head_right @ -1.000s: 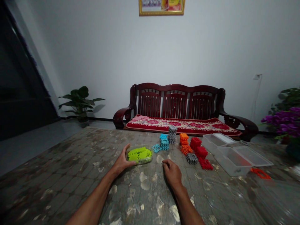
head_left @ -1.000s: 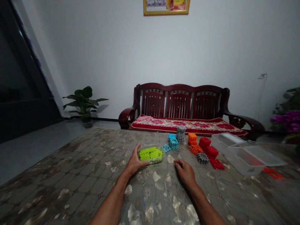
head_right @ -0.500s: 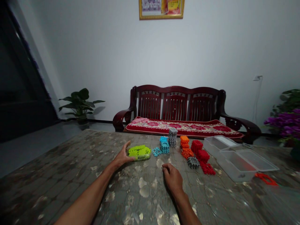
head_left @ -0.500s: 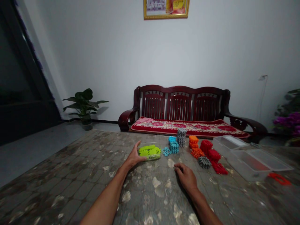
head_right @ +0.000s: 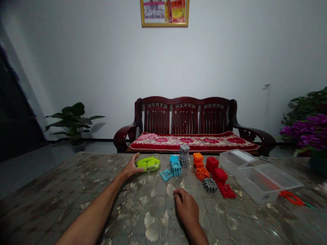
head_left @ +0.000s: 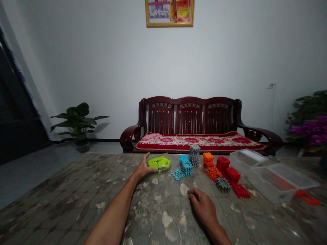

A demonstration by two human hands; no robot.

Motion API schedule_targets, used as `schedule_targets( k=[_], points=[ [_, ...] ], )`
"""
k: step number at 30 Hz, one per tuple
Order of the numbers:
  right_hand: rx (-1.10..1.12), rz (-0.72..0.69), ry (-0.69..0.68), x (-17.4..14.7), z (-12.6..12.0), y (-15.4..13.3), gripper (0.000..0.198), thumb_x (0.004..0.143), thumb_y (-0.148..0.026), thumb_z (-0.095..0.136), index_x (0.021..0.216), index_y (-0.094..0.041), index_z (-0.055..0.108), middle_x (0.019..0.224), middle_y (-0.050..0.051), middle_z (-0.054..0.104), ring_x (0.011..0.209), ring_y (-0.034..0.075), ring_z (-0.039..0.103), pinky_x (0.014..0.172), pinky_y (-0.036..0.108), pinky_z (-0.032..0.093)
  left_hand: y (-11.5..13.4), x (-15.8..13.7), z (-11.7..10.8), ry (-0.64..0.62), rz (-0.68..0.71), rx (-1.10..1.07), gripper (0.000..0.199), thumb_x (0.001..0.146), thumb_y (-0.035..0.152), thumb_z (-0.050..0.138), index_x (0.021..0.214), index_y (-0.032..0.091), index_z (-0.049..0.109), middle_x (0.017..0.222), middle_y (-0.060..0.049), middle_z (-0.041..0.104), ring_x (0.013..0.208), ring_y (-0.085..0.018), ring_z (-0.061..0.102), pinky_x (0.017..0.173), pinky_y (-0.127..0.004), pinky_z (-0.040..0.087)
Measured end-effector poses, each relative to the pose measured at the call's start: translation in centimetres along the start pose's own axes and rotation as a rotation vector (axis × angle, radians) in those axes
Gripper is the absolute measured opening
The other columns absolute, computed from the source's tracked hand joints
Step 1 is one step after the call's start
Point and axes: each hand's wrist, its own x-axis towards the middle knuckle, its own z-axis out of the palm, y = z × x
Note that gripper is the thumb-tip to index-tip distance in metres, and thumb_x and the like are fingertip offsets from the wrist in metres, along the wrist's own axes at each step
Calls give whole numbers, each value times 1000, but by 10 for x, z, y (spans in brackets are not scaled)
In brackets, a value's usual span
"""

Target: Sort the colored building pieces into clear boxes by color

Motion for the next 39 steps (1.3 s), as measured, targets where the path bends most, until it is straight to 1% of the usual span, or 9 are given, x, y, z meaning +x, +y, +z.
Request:
schedule_targets(
  k=[8, 14, 21, 25, 28, 31, 34, 36, 39],
  points=[
    [-37, 23, 28, 2, 3, -1, 28, 87, -32, 48, 96, -32, 75, 99, -1, 79, 94, 22, 73, 76, 27, 47, -12, 36, -5, -32, -4, -30, 122, 37, 31, 96, 145, 17, 40, 153, -21, 42, 144, -37, 38, 120, -49, 29],
    [-58, 31, 38, 3, 2, -3, 26, 87, -30, 50, 94, -33, 75, 97, -3, 79, 93, 22, 73, 75, 27, 46, -11, 41, -5, -28, -17, -71, 123, 36, 28, 97, 145, 20, 41, 155, -18, 42, 147, -36, 35, 120, -47, 29],
    [-43, 43, 32, 3, -1, -6, 28, 87, -28, 49, 97, -31, 75, 97, -2, 79, 94, 21, 72, 74, 27, 45, -11, 8, -4, 122, -131, -132, 127, 42, 30, 97, 149, 22, 30, 159, -23, 31, 140, -41, 44, 110, -53, 44],
    [-47, 50, 39, 3, -3, -10, 29, 86, -26, 50, 99, -30, 75, 101, -2, 79, 97, 21, 71, 77, 27, 45, -13, -26, -5, 263, -227, -128, 110, 65, 39, 86, 150, 21, 19, 153, -27, 38, 135, -38, 52, 103, -52, 51],
    [-38, 43, 46, 1, -5, -12, 28, 87, -26, 51, 100, -29, 76, 103, -2, 79, 99, 20, 71, 79, 26, 45, -10, -50, -2, 299, -258, -77, 94, 73, 38, 77, 147, 17, 23, 145, -26, 48, 129, -36, 58, 102, -51, 52],
    [-41, 55, 34, 0, -7, -15, 28, 87, -27, 52, 102, -29, 76, 105, -2, 79, 102, 20, 70, 81, 26, 46, -6, -73, 9, 271, -252, 6, 83, 73, 32, 72, 143, 15, 32, 141, -23, 53, 131, -36, 57, 106, -50, 49],
    [-61, 54, -9, 1, -9, -16, 30, 89, -27, 51, 108, -29, 75, 111, 1, 77, 104, 20, 69, 84, 27, 47, 0, -97, 25, 200, -196, 132, 68, 74, 29, 67, 137, 16, 45, 142, -17, 55, 139, -34, 47, 116, -49, 37],
    [-69, 39, -50, 2, -11, -17, 30, 88, -25, 53, 108, -27, 75, 111, 2, 77, 103, 21, 70, 83, 27, 48, 4, -113, 35, 96, -93, 400, 57, 82, 30, 60, 136, 15, 50, 144, -16, 55, 143, -33, 41, 121, -49, 28],
    [-58, -14, -107, 2, -23, -19, 27, 81, -19, 60, 100, -26, 78, 103, 0, 79, 97, 19, 71, 80, 26, 49, 12, -132, 46, -95, 52, 915, 50, 94, 32, 45, 140, 14, 50, 149, -16, 52, 144, -32, 40, 120, -47, 27]
  ],
)
